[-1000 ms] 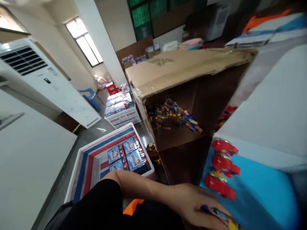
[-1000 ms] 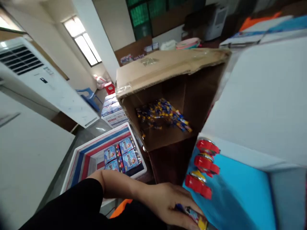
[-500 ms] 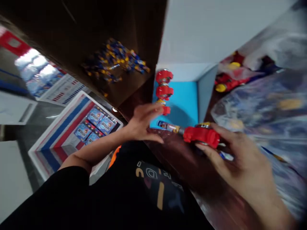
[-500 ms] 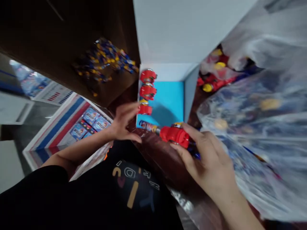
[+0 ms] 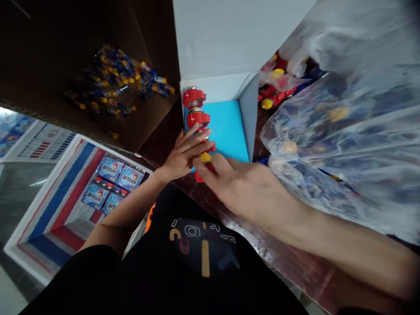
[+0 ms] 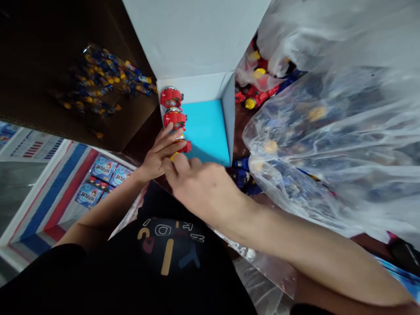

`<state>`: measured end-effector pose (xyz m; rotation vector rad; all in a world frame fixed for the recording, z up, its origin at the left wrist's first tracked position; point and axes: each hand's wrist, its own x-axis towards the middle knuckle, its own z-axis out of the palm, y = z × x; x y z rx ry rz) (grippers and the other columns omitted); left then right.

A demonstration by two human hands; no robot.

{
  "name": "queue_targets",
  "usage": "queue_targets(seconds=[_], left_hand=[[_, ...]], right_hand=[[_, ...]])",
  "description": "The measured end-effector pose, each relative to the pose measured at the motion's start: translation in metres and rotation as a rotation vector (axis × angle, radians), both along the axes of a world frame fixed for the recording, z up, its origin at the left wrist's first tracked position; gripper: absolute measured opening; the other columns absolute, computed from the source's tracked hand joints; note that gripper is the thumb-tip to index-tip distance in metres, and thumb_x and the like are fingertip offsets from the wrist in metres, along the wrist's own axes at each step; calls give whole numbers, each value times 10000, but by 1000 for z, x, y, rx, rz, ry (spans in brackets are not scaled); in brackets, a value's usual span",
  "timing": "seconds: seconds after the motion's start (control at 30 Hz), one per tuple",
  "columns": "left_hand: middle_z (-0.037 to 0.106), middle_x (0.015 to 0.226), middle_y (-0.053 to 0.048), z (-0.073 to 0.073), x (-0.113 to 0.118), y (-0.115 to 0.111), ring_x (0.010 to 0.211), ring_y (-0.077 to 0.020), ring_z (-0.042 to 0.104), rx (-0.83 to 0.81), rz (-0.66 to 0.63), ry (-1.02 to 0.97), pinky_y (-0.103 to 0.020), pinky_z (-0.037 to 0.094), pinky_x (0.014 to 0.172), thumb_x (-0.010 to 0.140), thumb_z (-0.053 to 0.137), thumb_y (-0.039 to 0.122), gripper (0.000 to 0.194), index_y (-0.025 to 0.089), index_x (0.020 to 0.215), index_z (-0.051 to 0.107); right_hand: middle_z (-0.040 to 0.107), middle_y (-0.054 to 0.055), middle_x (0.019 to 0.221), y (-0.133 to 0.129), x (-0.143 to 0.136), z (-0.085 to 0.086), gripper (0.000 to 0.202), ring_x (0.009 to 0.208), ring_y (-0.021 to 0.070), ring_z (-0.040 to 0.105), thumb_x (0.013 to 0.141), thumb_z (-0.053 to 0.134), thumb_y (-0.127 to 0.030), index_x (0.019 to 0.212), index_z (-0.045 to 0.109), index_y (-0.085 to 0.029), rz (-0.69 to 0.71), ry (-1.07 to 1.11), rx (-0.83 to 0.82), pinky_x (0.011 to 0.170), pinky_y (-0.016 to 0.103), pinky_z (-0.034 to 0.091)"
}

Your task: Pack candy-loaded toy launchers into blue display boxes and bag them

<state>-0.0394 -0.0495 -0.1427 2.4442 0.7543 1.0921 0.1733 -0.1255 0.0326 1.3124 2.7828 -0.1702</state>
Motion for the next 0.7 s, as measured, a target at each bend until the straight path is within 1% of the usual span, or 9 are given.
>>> queue_targets(seconds=[0.13, 0.23, 0.33, 0.4, 0.47, 0.53, 0.6, 0.67, 0.7], left_hand=[[486, 1753, -18, 0, 3, 1, 1722, -290, 294, -23, 13, -10, -662, 277, 1406, 1184, 464, 451, 505, 410, 1687, 435], [517, 1731, -26, -7, 6, 1, 1730, -281, 272, -5, 36, -18, -648, 310, 1397, 1193, 414, 475, 513, 409, 1701, 407], [500, 1740, -44, -14, 6, -3, 1719, -257, 305, 21, 99, -16, -631, 398, 1357, 1206, 311, 466, 495, 410, 1692, 386], [424, 1784, -56, -15, 5, -6, 1718, -248, 309, 29, 187, -51, -616, 435, 1336, 1207, 209, 459, 515, 393, 1701, 340], [356, 1816, -57, -11, 2, -2, 1722, -232, 296, 30, 347, -109, -592, 412, 1357, 1196, 122, 483, 545, 377, 1698, 304], [317, 1831, -71, -3, -4, 18, 1729, -210, 272, -3, 555, -122, -553, 339, 1402, 1182, 93, 555, 591, 328, 1673, 332], [300, 1827, -131, 5, -17, 56, 1747, -214, 195, -62, 722, -106, -543, 225, 1430, 1168, 81, 649, 726, 198, 1644, 393], [362, 1772, -192, 7, -34, 105, 1760, -247, 77, -122, 774, -115, -583, 118, 1407, 1133, 20, 733, 932, 47, 1605, 438], [458, 1713, -189, 6, -43, 130, 1758, -256, 46, -169, 772, -108, -599, 99, 1380, 1103, -6, 783, 1007, 32, 1568, 478]], right_hand=[[773, 121, 1100, 11, -19, 12, 577, 656, 171, 632, 994, 387, -35, 1409, 739, -228, 83, -178, -8, 465, 345, 184], [765, 137, 1093, 16, -21, 8, 504, 660, 176, 635, 998, 429, -36, 1351, 754, -191, 65, -189, -78, 484, 339, 177], [770, 139, 1195, 24, -14, -9, 493, 683, 169, 657, 1049, 450, -86, 1440, 719, -218, 61, -163, -116, 509, 323, 178], [766, 138, 1271, 30, -6, -25, 469, 674, 162, 655, 1104, 482, -209, 1533, 666, -253, 83, -120, -77, 515, 318, 174], [772, 139, 1282, 33, 5, -43, 478, 644, 157, 643, 1132, 512, -376, 1578, 632, -252, 71, -62, 20, 513, 320, 190], [791, 130, 1231, 31, 14, -56, 518, 602, 152, 626, 1132, 521, -481, 1561, 650, -221, 55, 4, 127, 503, 331, 223], [807, 105, 1186, 27, 22, -62, 523, 587, 150, 631, 1130, 527, -510, 1535, 672, -212, 64, 77, 187, 498, 341, 281], [818, 86, 1160, 26, 32, -61, 550, 640, 156, 678, 1106, 564, -580, 1493, 694, -212, 81, 218, 150, 528, 335, 389], [820, 82, 1157, 28, 40, -60, 579, 703, 164, 716, 1085, 581, -630, 1471, 701, -214, 62, 329, 97, 574, 326, 461]])
